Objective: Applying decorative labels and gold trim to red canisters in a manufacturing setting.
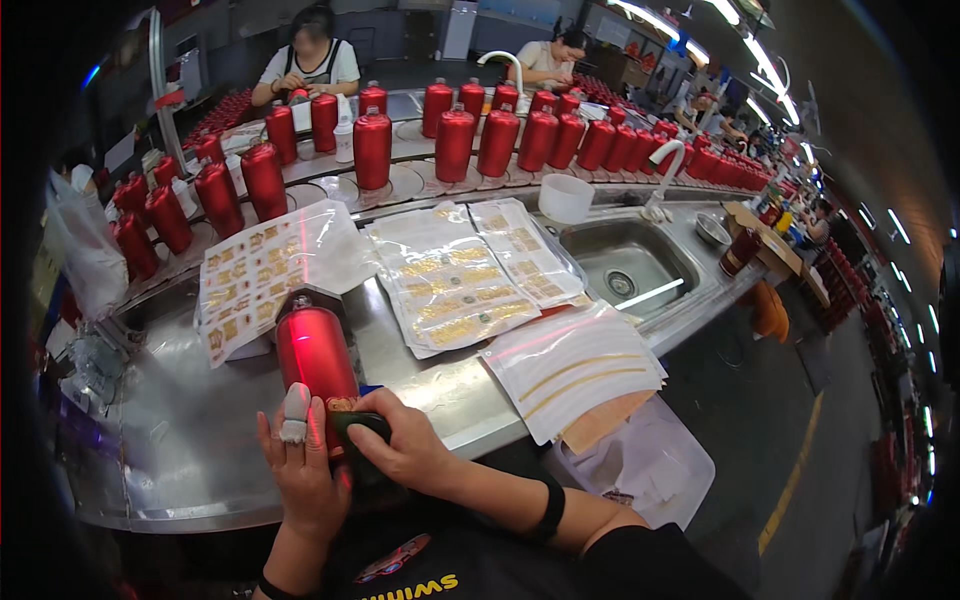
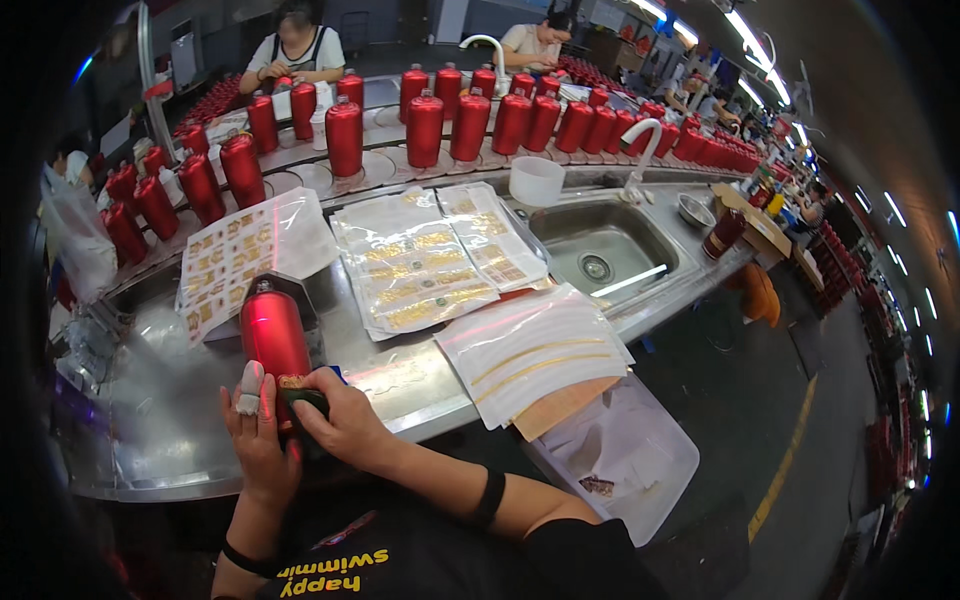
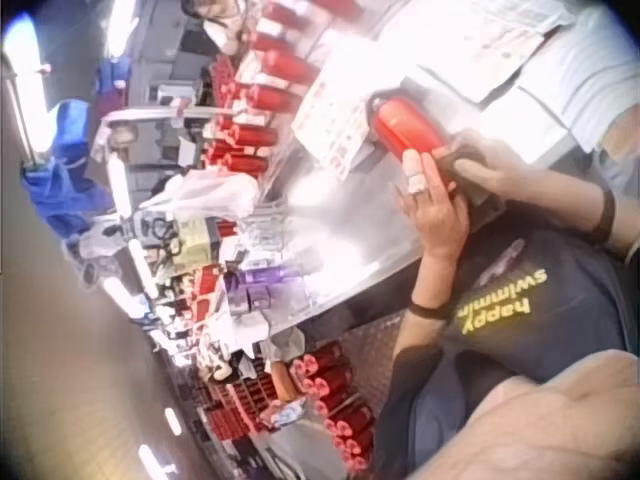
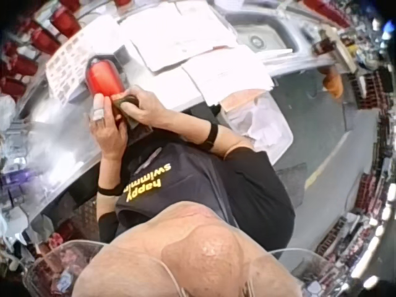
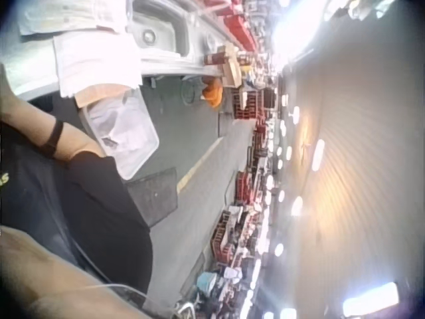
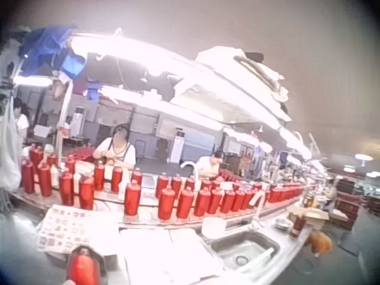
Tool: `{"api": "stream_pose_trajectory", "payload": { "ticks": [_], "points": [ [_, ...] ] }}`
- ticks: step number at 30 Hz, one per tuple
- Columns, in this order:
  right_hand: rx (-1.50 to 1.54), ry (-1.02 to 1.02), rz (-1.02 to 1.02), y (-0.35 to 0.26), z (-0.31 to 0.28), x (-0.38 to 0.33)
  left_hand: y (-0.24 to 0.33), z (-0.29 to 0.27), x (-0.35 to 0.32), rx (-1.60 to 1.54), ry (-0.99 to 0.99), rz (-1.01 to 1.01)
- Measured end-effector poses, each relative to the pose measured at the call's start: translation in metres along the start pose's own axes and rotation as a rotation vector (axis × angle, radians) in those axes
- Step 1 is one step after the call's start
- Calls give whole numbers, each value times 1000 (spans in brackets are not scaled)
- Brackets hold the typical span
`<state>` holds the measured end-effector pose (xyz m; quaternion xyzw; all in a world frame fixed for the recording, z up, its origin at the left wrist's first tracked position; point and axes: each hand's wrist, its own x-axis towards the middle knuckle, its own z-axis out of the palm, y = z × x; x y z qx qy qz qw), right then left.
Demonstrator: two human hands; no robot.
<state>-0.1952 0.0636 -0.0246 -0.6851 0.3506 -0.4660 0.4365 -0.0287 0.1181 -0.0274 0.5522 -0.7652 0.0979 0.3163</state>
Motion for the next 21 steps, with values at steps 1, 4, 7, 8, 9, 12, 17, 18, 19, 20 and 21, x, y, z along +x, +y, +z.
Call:
{"api": "stream_pose_trajectory", "payload": {
  "ticks": [1, 4, 7, 8, 9, 12, 17, 18, 19, 20, 21],
  "points": [
    [10, 47, -51, 6, 2, 0, -6, 4, -3, 11, -6, 17],
    [7, 31, 21, 7, 1, -7, -11, 7, -14, -125, 36, 6],
    [46, -22, 53, 6, 2, -6, -15, 6, -24, -410, 34, -281],
    [45, -25, 57, 6, 2, -6, -14, 4, -19, -412, 32, -285],
    [34, -3, 38, 7, 3, -5, -8, -4, -4, -231, 5, -141],
    [110, -46, 85, 13, 2, -1, -12, -1, -9, 18, -41, -48],
    [10, -12, 97, 10, -5, -1, -23, 18, -13, -296, 98, -210],
    [23, -12, 144, 8, -9, -2, -10, 11, 3, -133, 136, -91],
    [11, 13, 111, 9, -13, -2, -2, 2, 16, -16, 17, -44],
    [-9, 47, 73, 8, -17, -2, 3, -7, 22, 86, -103, 7],
    [18, 23, 97, 9, -19, -3, 1, -5, 14, 121, -116, -39]
  ]
}}
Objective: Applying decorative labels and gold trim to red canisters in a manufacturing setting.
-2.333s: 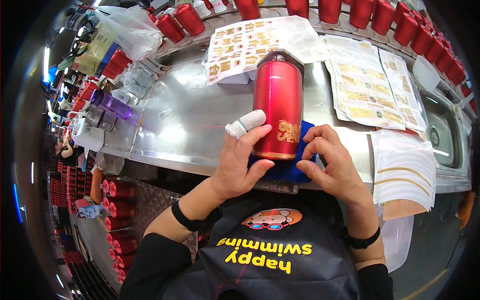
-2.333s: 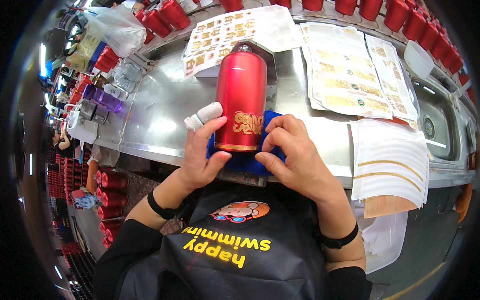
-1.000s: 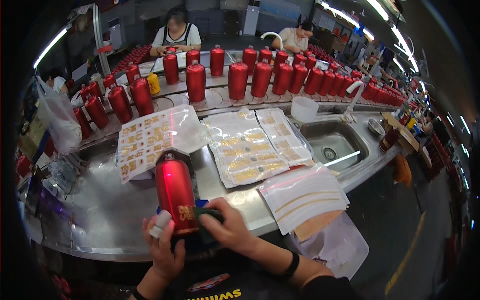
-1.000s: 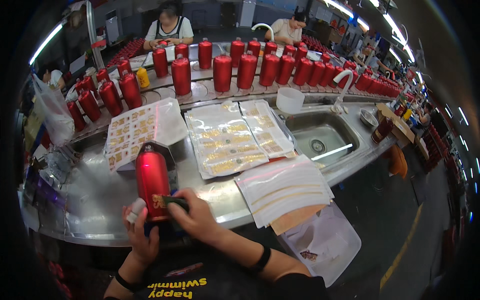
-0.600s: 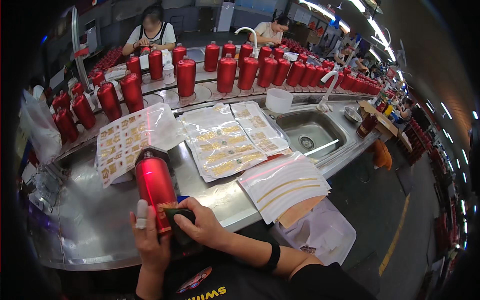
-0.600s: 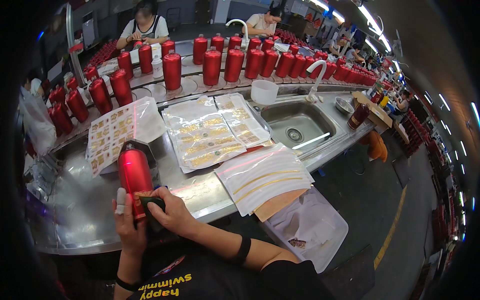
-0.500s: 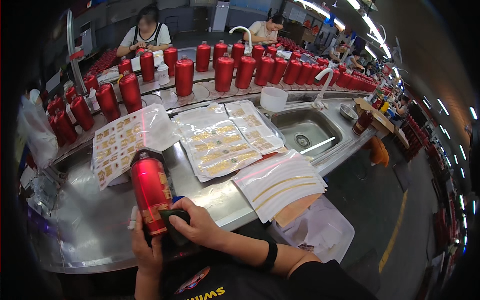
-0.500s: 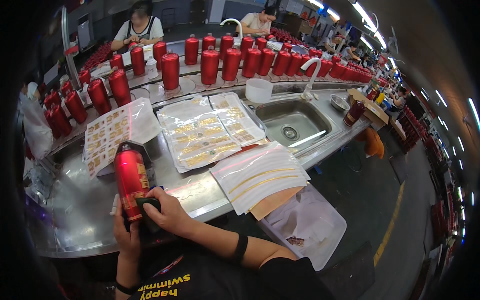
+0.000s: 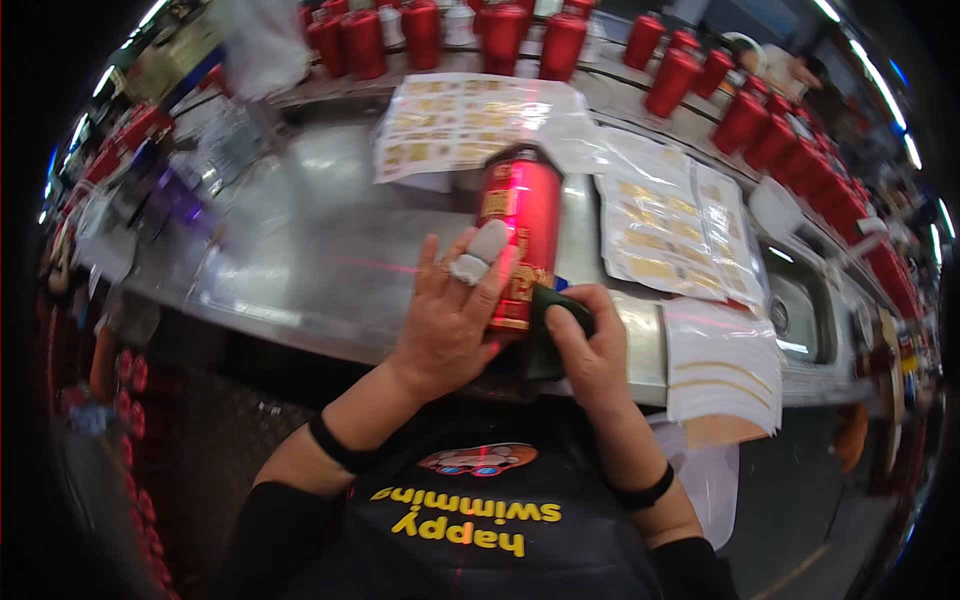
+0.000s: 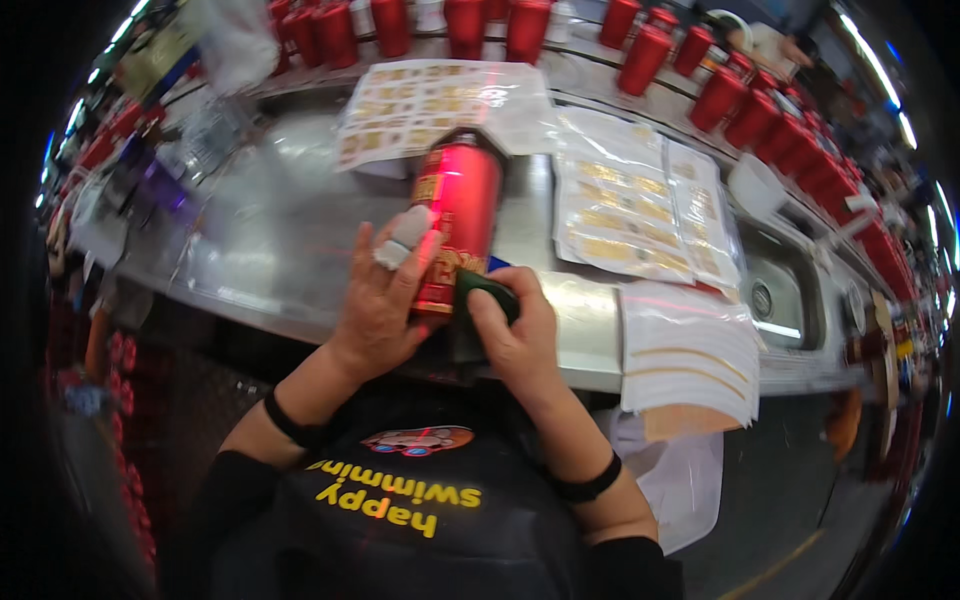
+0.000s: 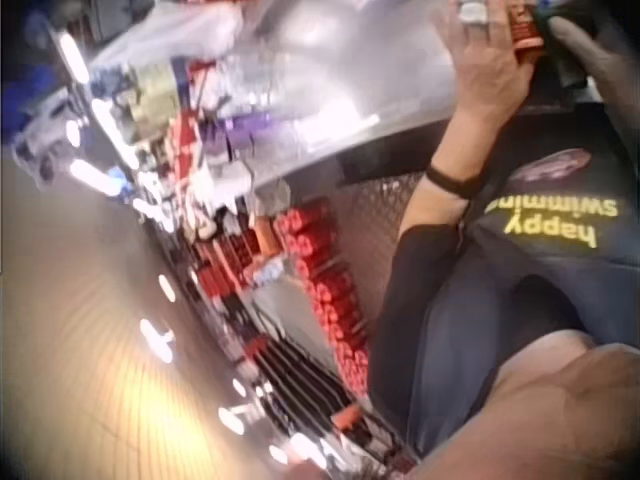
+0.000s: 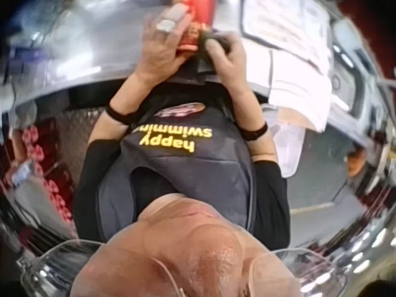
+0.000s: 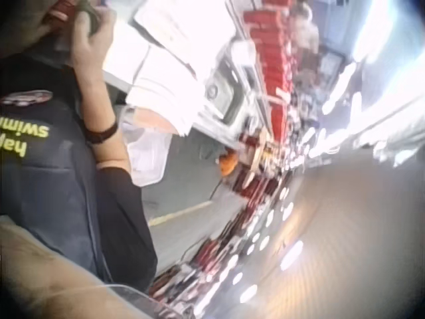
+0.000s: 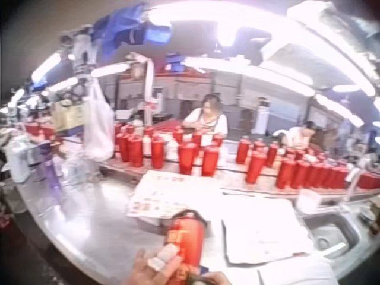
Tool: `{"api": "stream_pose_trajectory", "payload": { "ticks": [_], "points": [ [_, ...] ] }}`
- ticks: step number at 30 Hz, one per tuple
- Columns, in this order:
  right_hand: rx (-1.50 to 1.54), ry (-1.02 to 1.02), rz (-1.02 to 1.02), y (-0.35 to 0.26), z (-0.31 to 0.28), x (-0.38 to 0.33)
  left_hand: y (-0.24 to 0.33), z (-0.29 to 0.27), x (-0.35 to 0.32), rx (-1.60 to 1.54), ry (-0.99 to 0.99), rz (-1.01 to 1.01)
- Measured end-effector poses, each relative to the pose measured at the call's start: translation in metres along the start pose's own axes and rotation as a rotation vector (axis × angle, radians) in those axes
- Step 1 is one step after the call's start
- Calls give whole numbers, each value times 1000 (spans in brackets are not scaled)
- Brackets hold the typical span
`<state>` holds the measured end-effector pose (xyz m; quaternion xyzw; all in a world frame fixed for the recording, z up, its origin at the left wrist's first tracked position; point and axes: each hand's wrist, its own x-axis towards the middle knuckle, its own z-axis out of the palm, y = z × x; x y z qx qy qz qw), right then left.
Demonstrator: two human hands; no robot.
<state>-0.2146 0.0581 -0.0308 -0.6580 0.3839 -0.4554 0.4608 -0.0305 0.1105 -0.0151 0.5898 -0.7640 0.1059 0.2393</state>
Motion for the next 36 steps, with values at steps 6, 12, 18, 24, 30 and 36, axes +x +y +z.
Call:
{"api": "stream_pose_trajectory", "payload": {
  "ticks": [6, 12, 18, 24, 30, 36],
  "points": [
    [104, -54, 79, -7, 11, -4, -19, 20, -31, -323, 155, -167],
    [-6, -41, 22, -7, 7, -3, -17, 13, -17, -279, 76, -40],
    [74, -83, 67, -6, 9, 4, -11, 9, -13, -366, 134, -104],
    [-72, 47, -5, 8, -10, 13, -19, 22, -12, -328, 158, -120],
    [-740, 203, -192, 39, -30, 24, -11, 23, -18, -376, 119, -139],
    [-857, 301, -229, -7, -72, -29, -12, 25, -30, -455, 137, -129]
  ]
}}
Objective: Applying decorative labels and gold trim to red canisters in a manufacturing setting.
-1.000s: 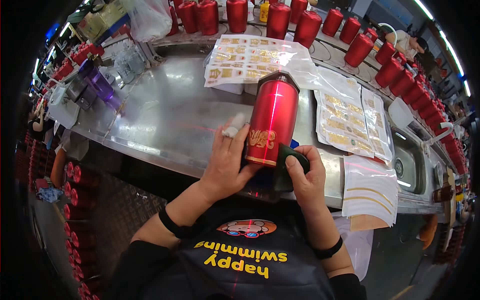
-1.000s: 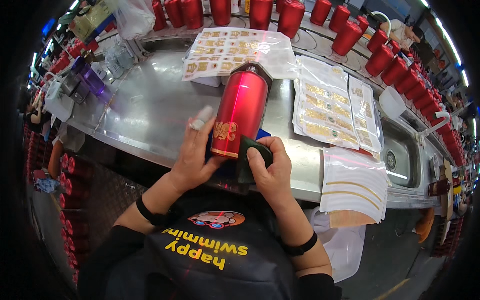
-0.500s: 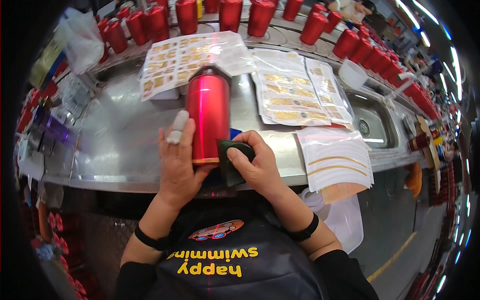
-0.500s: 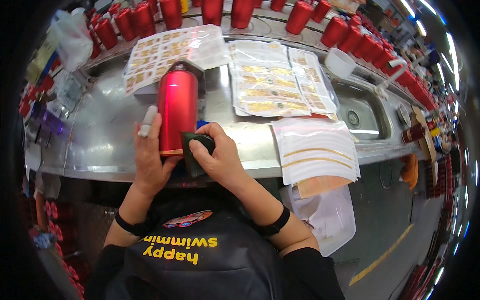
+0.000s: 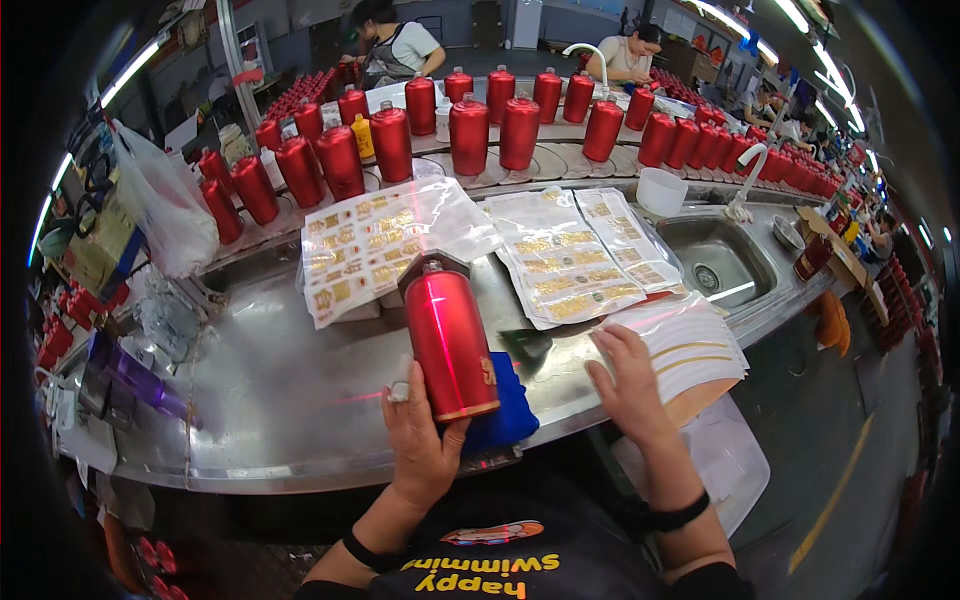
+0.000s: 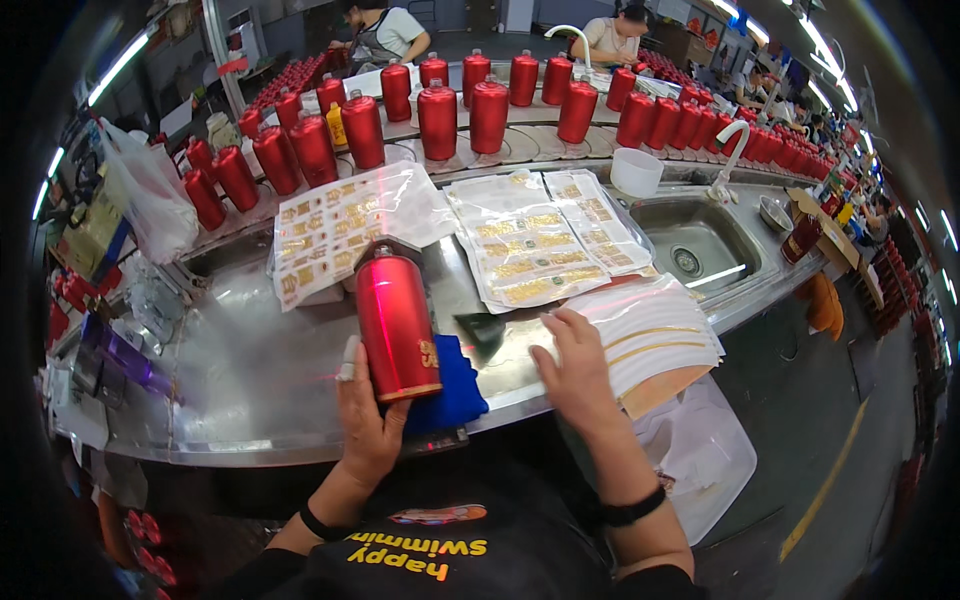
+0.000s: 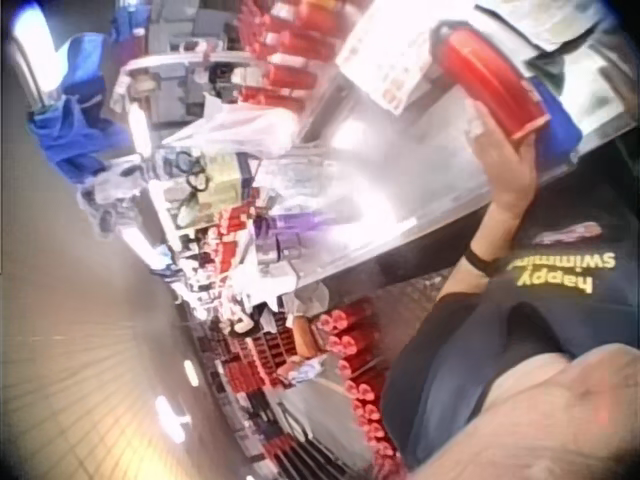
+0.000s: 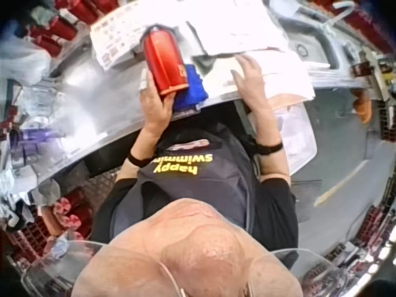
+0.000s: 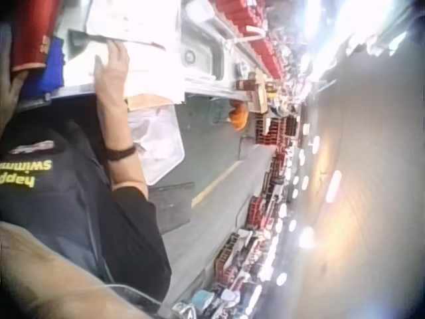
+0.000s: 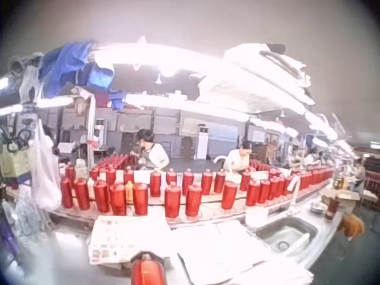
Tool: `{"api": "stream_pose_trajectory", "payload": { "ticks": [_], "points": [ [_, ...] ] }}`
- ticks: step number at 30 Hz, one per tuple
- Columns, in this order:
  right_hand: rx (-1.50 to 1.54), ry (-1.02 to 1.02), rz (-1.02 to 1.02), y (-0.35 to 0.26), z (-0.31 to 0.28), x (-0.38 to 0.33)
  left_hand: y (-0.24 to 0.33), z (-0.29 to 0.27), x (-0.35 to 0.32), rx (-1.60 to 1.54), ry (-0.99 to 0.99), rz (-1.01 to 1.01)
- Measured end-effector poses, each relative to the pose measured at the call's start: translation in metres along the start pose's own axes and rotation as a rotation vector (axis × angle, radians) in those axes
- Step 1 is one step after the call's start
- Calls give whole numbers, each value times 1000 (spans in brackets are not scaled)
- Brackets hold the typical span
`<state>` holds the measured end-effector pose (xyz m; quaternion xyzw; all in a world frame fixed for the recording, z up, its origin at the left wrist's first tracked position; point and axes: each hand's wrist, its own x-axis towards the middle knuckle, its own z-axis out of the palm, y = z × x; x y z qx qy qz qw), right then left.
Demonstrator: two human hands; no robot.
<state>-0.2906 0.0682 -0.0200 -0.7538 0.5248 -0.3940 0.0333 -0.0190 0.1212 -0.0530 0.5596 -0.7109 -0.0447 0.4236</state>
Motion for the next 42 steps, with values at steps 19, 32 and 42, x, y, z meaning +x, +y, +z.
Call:
{"api": "stream_pose_trajectory", "payload": {
  "ticks": [19, 32, 42],
  "points": [
    [504, -651, 820, 176, -23, -130, 18, 4, 9, 240, 88, 162],
    [1291, -209, 1132, 303, 232, -124, 128, 134, 0, 74, -923, 359],
    [1419, -284, 1267, 269, 264, -59, 68, 206, 7, 128, -1003, -109]
  ]
}}
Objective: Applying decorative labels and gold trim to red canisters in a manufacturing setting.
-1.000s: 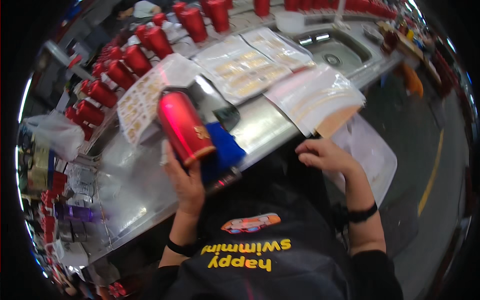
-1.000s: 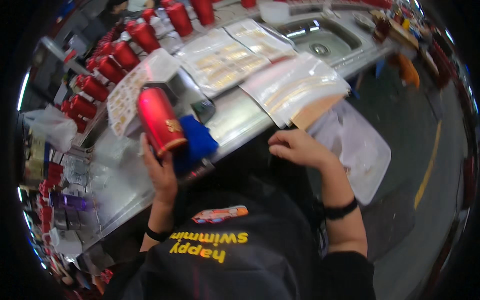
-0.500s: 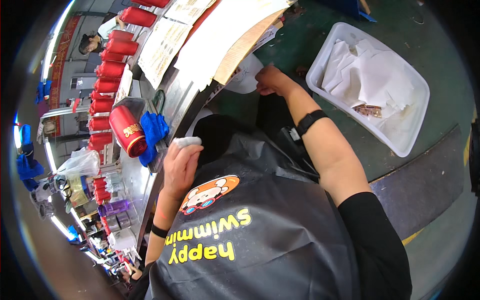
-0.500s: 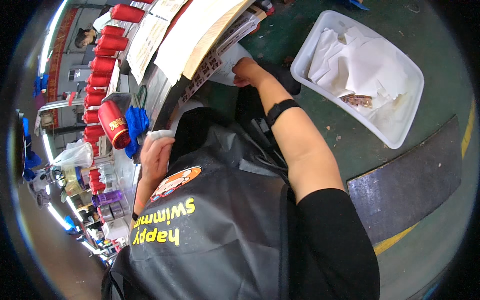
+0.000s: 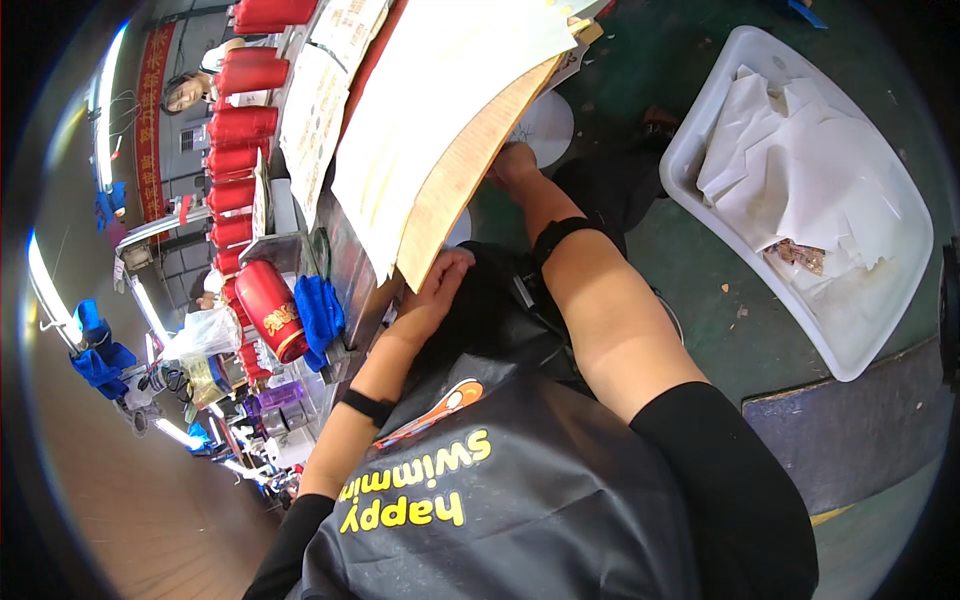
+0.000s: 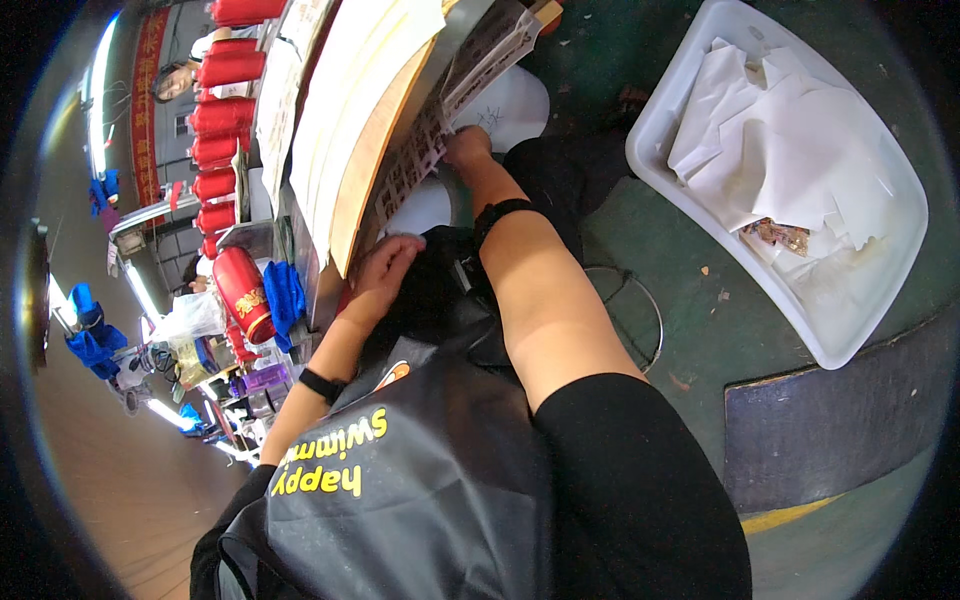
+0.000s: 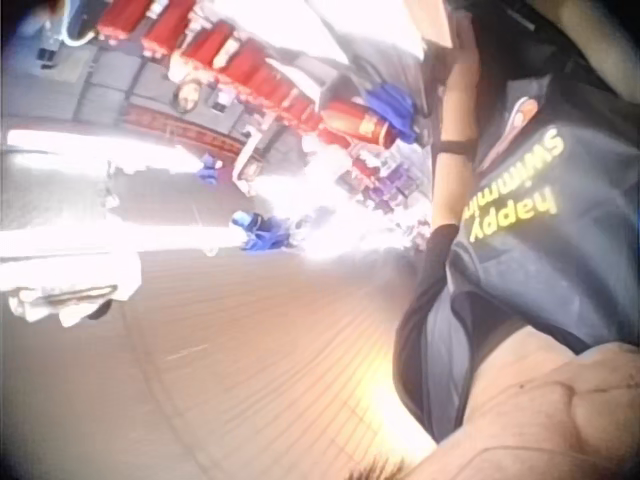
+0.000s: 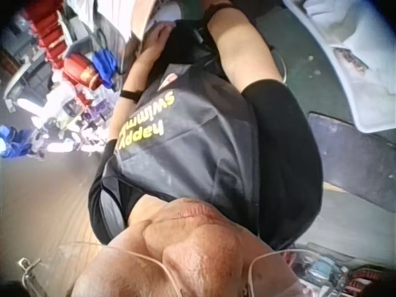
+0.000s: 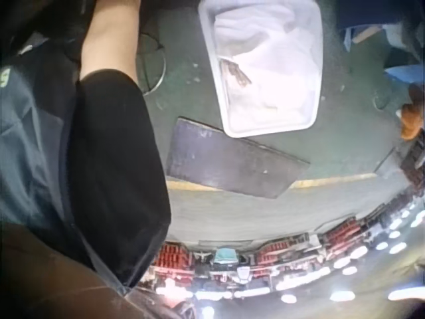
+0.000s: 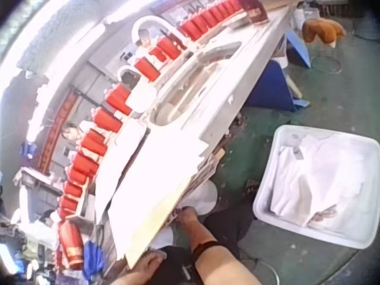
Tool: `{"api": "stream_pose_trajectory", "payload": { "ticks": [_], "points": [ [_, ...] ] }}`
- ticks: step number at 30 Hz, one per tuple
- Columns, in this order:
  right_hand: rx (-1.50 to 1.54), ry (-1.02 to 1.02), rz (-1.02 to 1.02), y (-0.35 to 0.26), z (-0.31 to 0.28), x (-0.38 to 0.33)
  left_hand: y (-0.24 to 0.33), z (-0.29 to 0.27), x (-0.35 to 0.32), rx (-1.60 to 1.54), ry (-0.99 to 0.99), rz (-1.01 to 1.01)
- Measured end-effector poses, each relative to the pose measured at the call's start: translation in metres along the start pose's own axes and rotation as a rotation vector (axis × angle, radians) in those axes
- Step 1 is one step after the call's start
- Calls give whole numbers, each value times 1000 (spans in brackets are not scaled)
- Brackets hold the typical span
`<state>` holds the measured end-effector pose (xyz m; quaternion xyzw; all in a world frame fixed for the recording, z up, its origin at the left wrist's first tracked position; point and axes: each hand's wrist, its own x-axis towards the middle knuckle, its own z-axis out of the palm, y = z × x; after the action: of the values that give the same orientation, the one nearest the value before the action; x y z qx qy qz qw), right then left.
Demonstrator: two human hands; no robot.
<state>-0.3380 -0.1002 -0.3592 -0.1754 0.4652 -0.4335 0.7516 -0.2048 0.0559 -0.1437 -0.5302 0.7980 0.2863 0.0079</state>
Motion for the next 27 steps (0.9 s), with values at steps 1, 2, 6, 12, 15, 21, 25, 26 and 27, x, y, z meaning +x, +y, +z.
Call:
{"api": "stream_pose_trajectory", "payload": {
  "ticks": [1, 2, 6, 12, 15, 21, 25, 26, 27],
  "points": [
    [163, 99, -103, 12, -22, 22, -7, 13, 28, -69, -38, 12],
    [311, 186, -207, 25, -38, 34, -15, 26, 52, -74, -80, 19],
    [-86, 120, -177, -13, 11, -28, -68, 28, 63, 85, 411, -63],
    [179, -98, -181, -24, -7, -71, -57, 42, 105, 442, 437, -26],
    [45, -115, -169, -27, -8, -78, -66, 26, 99, 425, 447, -35],
    [-65, -78, -310, -15, -1, -65, -73, 20, 98, 391, 481, -60],
    [-140, -57, -367, -10, 1, -55, -75, 22, 106, 361, 497, -70],
    [-140, -67, -351, -10, -1, -56, -75, 31, 112, 353, 501, -73],
    [-142, -80, -337, -12, 0, -58, -76, 32, 115, 346, 510, -79]
  ]
}}
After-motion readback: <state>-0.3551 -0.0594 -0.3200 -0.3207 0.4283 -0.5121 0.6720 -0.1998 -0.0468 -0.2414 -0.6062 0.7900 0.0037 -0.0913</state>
